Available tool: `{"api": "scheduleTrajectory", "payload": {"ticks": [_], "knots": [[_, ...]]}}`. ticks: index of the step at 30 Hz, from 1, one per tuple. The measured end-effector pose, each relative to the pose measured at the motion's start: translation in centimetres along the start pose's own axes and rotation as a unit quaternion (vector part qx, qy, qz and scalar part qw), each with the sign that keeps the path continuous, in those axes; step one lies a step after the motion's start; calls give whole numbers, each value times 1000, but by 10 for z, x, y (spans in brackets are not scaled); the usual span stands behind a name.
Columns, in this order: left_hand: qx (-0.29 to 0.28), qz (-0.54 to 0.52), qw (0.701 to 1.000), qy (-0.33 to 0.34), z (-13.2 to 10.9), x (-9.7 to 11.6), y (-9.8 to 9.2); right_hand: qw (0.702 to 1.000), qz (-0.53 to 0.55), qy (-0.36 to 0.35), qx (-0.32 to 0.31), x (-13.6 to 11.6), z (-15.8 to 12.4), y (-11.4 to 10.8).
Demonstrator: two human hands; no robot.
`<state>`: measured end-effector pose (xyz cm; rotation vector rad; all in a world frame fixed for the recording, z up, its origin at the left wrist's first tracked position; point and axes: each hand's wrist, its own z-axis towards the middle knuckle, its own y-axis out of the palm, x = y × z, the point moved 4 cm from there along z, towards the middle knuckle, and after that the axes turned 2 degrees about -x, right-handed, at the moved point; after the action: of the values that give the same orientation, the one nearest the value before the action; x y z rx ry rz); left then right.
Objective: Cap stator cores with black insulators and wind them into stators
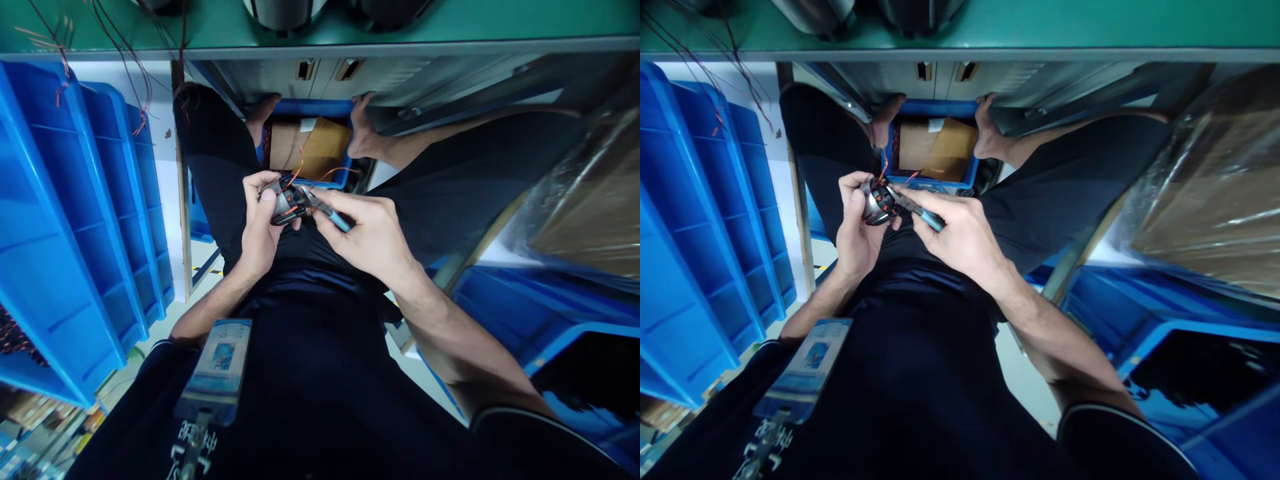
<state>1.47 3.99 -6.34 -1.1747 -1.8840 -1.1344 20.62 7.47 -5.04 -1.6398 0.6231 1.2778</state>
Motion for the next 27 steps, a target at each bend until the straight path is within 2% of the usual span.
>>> {"api": "scheduleTrajectory", "payload": {"ticks": [4,11,14,17,22,27], "knots": [[1,0,1000,21,1,5,5,998,-55,-8,-22,0,-1,0],[-10,3,999,45,1,5,11,997,-63,-6,-39,-7,-1,0],[-11,26,999,31,-2,4,9,998,-66,-5,-19,-12,-1,-1],[14,48,999,17,-6,0,5,999,-52,8,0,-11,1,0],[41,17,999,4,-4,-3,4,999,-30,34,-1,1,3,2],[46,-8,999,-25,1,5,10,995,-93,23,-22,4,1,4]]}}
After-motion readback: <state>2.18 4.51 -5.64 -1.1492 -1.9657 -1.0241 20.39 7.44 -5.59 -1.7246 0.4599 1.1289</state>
